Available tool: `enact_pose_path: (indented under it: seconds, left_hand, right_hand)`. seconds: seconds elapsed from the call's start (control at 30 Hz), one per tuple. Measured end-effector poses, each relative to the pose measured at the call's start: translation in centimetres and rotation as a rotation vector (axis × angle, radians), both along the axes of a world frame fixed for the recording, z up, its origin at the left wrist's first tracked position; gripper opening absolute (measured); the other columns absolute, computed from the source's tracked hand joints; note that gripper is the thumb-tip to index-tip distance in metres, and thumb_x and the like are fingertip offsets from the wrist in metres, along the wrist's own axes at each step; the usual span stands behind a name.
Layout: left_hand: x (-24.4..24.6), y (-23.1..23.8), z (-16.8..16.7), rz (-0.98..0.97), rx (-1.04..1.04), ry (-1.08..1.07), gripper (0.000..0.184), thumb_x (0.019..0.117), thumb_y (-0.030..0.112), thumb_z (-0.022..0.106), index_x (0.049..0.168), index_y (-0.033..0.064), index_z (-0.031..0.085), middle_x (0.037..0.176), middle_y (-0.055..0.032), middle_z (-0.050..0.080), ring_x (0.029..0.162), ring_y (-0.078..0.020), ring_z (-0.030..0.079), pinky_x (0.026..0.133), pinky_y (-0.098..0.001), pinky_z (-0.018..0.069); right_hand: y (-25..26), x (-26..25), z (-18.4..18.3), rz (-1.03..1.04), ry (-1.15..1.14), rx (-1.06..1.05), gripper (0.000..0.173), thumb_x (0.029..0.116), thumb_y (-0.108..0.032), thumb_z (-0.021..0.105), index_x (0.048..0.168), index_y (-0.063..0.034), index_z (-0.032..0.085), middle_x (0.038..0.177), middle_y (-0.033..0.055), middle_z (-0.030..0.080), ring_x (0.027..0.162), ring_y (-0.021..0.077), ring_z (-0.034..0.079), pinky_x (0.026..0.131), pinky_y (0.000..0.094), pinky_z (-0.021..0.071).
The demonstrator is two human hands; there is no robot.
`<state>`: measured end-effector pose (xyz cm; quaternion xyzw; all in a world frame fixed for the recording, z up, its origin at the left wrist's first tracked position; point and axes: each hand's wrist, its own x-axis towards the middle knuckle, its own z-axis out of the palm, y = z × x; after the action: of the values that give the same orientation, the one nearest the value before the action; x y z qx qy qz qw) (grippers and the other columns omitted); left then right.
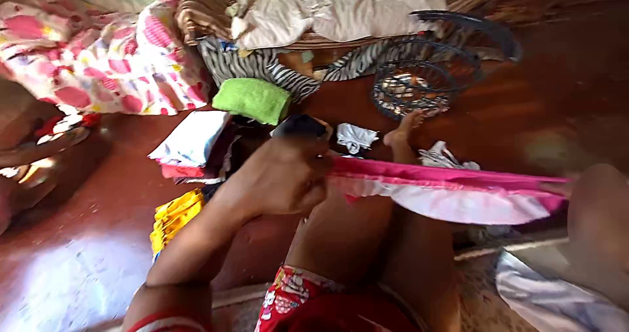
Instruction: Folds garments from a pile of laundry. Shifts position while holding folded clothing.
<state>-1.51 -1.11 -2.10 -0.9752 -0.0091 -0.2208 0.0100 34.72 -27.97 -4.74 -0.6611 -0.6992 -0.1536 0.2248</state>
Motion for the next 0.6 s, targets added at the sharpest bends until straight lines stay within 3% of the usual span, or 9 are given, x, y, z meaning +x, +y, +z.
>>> enact_pose_path:
  seconds: [0.13,0.17,0.23,0.3,0.37,0.43,0.5,0.53,0.6]
  left_hand:
    - [-1.0,0.8,0.9,-0.172,-0.194,-0.151,0.047,0.1055,0.042,0.048,0.082,0.0097,0.072,0.105,-0.0039,0.069,0.097,-0.0082,0.066,0.082,-0.0270,0.0561]
    - [-1.3,0.8,0.9,-0.260,-0.311,-0.180,0.043,0.1057,0.040,0.051,0.082,0.0103,0.070,0.108,-0.0014,0.068,0.099,-0.0041,0.064,0.083,-0.0222,0.0561]
    - [-1.8,0.6,1.0,-0.428,-0.541,-0.237,0.032,0.1045,0.036,0.057,0.084,0.0133,0.067,0.119,0.0019,0.066,0.109,-0.0063,0.064,0.090,-0.0239,0.0570]
    - [-2.0,0.2,1.0,-0.540,-0.705,-0.327,0.026,0.1028,0.034,0.061,0.084,0.0166,0.067,0.115,0.0054,0.069,0.107,-0.0075,0.066,0.087,-0.0230,0.0579]
    - [-1.6,0.1,1.1,-0.622,-0.844,-0.357,0.026,0.1004,0.036,0.064,0.082,0.0180,0.068,0.103,0.0093,0.072,0.096,-0.0027,0.068,0.081,-0.0171,0.0572]
    - [-0.6,0.8,0.7,-0.676,-0.965,-0.333,0.026,0.0962,0.040,0.067,0.079,0.0204,0.067,0.094,0.0116,0.072,0.088,0.0007,0.068,0.074,-0.0144,0.0553]
    - [1.1,2.2,-0.6,-0.699,-1.043,-0.298,0.024,0.0954,0.043,0.067,0.081,0.0236,0.068,0.094,0.0132,0.070,0.084,0.0028,0.065,0.070,-0.0138,0.0520]
    - [2.1,3.0,-1.4,-0.673,-1.076,-0.280,0.021,0.0956,0.042,0.068,0.083,0.0249,0.070,0.096,0.0139,0.071,0.086,0.0033,0.065,0.071,-0.0145,0.0526]
    - [3.9,4.9,-3.6,-0.576,-1.148,-0.266,0.015,0.0937,0.039,0.072,0.086,0.0262,0.074,0.100,0.0134,0.073,0.089,0.0024,0.067,0.076,-0.0170,0.0561]
  right_hand:
    - [-0.8,0.1,0.6,0.147,0.150,0.075,0.036,0.1005,-0.034,0.056,0.098,-0.0029,0.075,0.102,0.0132,0.072,0.103,0.0168,0.065,0.092,0.0275,0.0511]
    - [-1.0,-0.1,0.9,0.216,0.215,0.087,0.031,0.0995,-0.034,0.061,0.094,-0.0057,0.074,0.104,0.0083,0.073,0.107,0.0139,0.064,0.095,0.0270,0.0509]
    - [-1.7,0.1,1.3,0.425,0.360,0.082,0.022,0.0980,-0.032,0.065,0.091,-0.0126,0.070,0.112,-0.0001,0.072,0.116,0.0129,0.063,0.101,0.0311,0.0521]
    - [-2.2,1.2,0.8,0.651,0.504,0.091,0.019,0.0968,-0.030,0.067,0.094,-0.0123,0.071,0.118,0.0022,0.072,0.116,0.0173,0.065,0.100,0.0355,0.0548]
    - [-2.1,0.2,0.9,0.638,0.717,0.089,0.023,0.0964,-0.029,0.068,0.087,-0.0079,0.068,0.105,0.0051,0.073,0.105,0.0175,0.069,0.093,0.0345,0.0570]
    - [0.0,-5.1,2.3,0.285,1.071,0.277,0.032,0.0819,-0.026,0.075,0.060,-0.0083,0.059,0.072,0.0015,0.070,0.077,0.0112,0.070,0.078,0.0242,0.0577]
    - [2.1,-2.4,0.8,0.578,0.897,0.147,0.023,0.0983,-0.034,0.066,0.082,-0.0183,0.068,0.092,-0.0077,0.072,0.093,0.0047,0.069,0.084,0.0205,0.0568]
    - [3.4,-1.5,0.0,0.631,0.838,0.145,0.018,0.0997,-0.036,0.064,0.088,-0.0240,0.070,0.098,-0.0124,0.071,0.095,0.0018,0.068,0.083,0.0192,0.0561]
    - [5.9,-0.7,-1.8,0.532,0.845,0.179,0.011,0.0954,-0.036,0.069,0.088,-0.0289,0.072,0.100,-0.0165,0.072,0.092,-0.0014,0.067,0.078,0.0174,0.0568]
